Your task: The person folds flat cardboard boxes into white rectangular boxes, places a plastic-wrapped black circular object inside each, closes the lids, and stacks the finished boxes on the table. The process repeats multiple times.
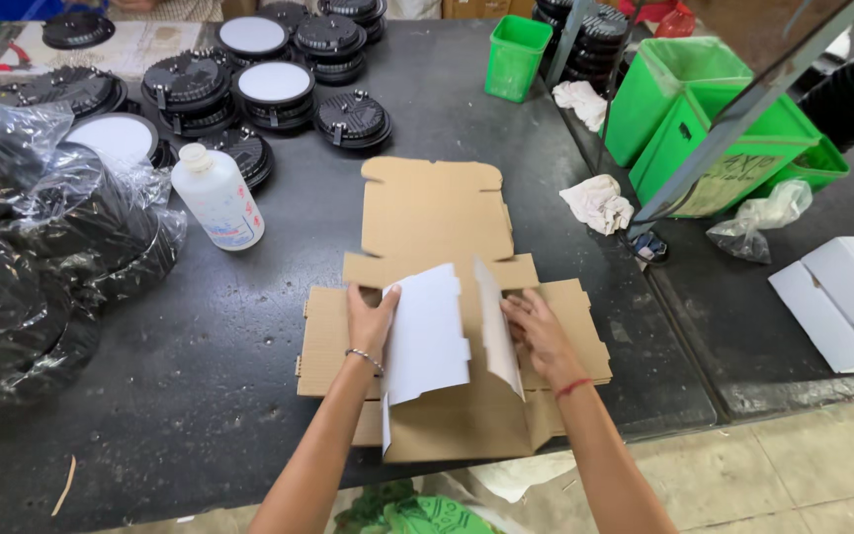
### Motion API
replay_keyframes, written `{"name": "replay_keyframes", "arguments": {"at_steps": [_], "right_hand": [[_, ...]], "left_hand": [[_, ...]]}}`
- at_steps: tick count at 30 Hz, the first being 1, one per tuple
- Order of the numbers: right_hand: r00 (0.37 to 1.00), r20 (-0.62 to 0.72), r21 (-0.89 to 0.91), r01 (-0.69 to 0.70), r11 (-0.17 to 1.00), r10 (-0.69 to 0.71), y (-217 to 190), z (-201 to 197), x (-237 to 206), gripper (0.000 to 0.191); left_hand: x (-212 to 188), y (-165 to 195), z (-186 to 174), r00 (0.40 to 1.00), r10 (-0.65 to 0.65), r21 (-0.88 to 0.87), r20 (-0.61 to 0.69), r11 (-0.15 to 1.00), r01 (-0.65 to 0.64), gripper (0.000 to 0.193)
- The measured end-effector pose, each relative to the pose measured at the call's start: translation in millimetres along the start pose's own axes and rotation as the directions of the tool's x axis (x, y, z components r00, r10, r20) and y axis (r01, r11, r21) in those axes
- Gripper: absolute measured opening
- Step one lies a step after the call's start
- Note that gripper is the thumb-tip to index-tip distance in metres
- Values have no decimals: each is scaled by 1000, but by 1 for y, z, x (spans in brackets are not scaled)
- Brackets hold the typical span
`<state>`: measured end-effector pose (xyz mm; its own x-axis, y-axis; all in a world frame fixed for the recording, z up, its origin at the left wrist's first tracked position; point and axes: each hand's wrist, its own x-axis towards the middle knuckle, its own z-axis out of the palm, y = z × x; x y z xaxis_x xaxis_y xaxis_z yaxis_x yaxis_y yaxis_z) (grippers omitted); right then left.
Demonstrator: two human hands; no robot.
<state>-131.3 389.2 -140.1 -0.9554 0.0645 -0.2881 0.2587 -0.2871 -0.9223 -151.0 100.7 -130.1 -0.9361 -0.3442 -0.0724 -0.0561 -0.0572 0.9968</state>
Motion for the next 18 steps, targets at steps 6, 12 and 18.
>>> {"name": "replay_keyframes", "arguments": {"at_steps": [6, 12, 18], "right_hand": [[989, 62, -131, 144, 981, -137, -11, 22, 12, 101], [965, 167, -593, 261, 762, -201, -19, 32, 26, 64], [787, 401, -842, 518, 149, -469, -18, 53, 43, 37]], "left_hand": [[10, -18, 3, 972, 196, 746, 130, 627, -226, 56], [13, -14, 5, 781, 526, 714, 336, 398, -576, 36], [23, 6, 18, 824, 448, 709, 349, 449, -544, 29]]}}
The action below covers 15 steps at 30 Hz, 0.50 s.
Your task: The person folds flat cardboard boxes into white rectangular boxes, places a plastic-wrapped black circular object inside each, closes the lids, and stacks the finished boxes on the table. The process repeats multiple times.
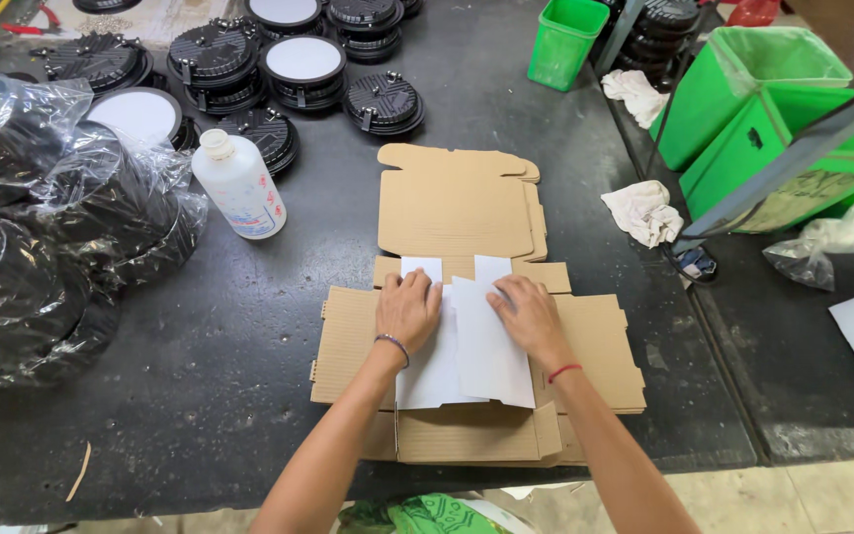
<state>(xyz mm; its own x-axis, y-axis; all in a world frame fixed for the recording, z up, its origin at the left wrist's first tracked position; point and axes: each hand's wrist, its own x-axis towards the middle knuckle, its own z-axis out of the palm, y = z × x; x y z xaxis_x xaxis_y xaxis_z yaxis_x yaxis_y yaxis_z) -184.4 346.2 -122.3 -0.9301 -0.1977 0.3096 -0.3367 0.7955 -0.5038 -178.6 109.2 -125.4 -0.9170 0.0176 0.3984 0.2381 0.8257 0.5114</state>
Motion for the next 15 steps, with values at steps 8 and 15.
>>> {"name": "replay_keyframes", "arguments": {"at_steps": [8, 15], "right_hand": [[889, 338, 526, -451, 721, 309, 31, -25, 24, 56], [937, 280, 705, -349, 617, 210, 36, -40, -4, 47]], "left_hand": [[37, -48, -12, 995, -45, -197, 85, 978, 61, 37], [32, -57, -35, 859, -212, -804, 465, 305, 511, 60]]}}
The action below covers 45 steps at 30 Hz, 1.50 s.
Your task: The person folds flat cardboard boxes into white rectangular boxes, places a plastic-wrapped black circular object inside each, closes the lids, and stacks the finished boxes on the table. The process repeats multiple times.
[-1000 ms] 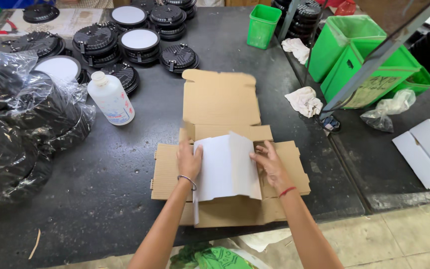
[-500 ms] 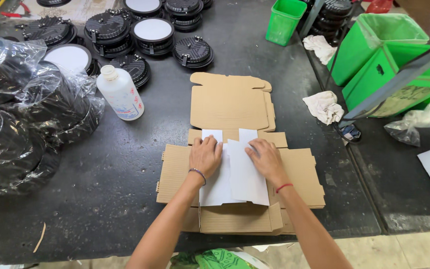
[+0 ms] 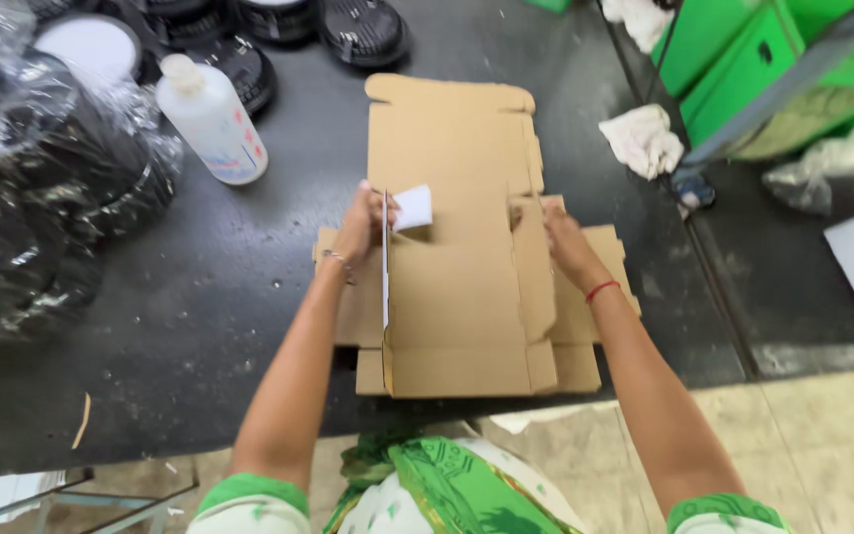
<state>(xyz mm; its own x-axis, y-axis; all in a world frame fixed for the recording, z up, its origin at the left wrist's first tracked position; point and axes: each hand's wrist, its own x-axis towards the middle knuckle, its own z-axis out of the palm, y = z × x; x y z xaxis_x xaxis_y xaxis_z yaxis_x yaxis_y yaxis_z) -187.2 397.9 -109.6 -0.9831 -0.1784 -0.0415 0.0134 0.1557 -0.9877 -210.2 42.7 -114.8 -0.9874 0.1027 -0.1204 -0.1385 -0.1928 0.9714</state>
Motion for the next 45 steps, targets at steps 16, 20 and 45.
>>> {"name": "replay_keyframes", "arguments": {"at_steps": [16, 20, 45], "right_hand": [[965, -107, -701, 97, 706, -239, -31, 121, -250, 22], [892, -62, -795, 227, 562, -447, -69, 138, -245, 24], [975, 115, -725, 214, 655, -191, -43, 108, -180, 27]], "left_hand": [[-264, -24, 62, 945, 248, 802, 211, 509, -313, 48], [-247, -21, 58, 841, 467, 832, 273, 324, -451, 64], [-28, -25, 14, 968, 168, 268, -186, 957, -114, 71]]}}
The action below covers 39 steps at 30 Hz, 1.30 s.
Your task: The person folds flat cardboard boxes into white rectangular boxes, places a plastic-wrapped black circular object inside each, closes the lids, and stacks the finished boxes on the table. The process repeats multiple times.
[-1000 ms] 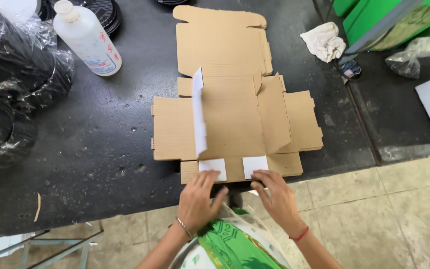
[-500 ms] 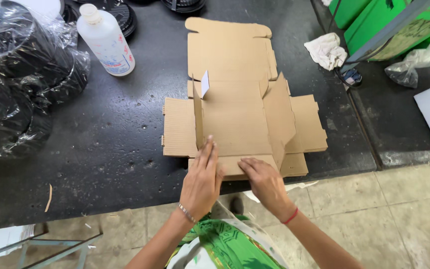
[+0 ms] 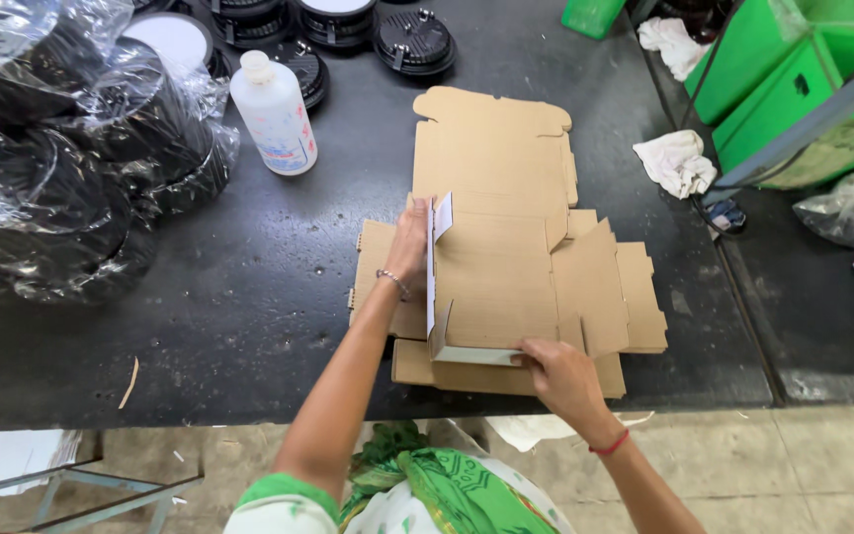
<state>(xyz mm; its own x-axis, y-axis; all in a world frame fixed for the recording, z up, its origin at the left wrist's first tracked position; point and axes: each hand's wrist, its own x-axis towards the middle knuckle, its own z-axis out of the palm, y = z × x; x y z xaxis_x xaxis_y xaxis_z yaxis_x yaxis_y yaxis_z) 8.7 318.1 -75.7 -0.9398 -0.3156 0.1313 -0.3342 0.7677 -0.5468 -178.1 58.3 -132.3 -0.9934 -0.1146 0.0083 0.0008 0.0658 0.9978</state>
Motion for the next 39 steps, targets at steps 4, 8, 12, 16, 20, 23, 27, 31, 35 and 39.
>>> {"name": "replay_keyframes", "arguments": {"at_steps": [4, 8, 12, 16, 20, 23, 27, 31, 35, 39], "right_hand": [[996, -71, -47, 48, 998, -51, 9, 7, -2, 29], [994, -103, -55, 39, 998, -45, 13, 13, -3, 31], [993, -97, -55, 67, 996, -73, 7, 12, -2, 27], [998, 21, -76, 55, 996, -54, -5, 1, 3, 28], [983, 170, -88, 88, 992, -72, -18, -9, 13, 39], [947, 280, -106, 196, 975, -160, -26, -7, 25, 42], [872, 404, -49, 321, 946, -275, -28, 1, 44, 54], [858, 409, -4, 344, 939, -312, -15, 11, 49, 54], [877, 418, -94, 301, 949, -237, 1, 25, 39, 42], [940, 271, -197, 263, 944, -206, 7, 31, 24, 10]], "left_hand": [[16, 7, 14, 991, 133, -20, 18, 991, -132, 74], [7, 12, 7, 999, 19, -140, -34, 990, -24, 63], [-16, 2, 2, 1000, -5, -246, -30, 969, -3, 49], [-29, -13, 1, 1000, 20, -290, 5, 957, -18, 50], [-28, -25, -9, 995, -42, -324, 88, 944, 68, 65], [-28, -29, -21, 953, 145, -213, 267, 973, -88, 82], [-37, -25, -28, 928, 130, -168, 350, 983, -74, 93], [-46, -12, -18, 950, 54, -197, 306, 980, 7, 89], [-49, 4, 0, 981, 43, -158, 187, 987, -13, 82], [-56, 17, 15, 993, -44, -156, 108, 986, 61, 74]]}}
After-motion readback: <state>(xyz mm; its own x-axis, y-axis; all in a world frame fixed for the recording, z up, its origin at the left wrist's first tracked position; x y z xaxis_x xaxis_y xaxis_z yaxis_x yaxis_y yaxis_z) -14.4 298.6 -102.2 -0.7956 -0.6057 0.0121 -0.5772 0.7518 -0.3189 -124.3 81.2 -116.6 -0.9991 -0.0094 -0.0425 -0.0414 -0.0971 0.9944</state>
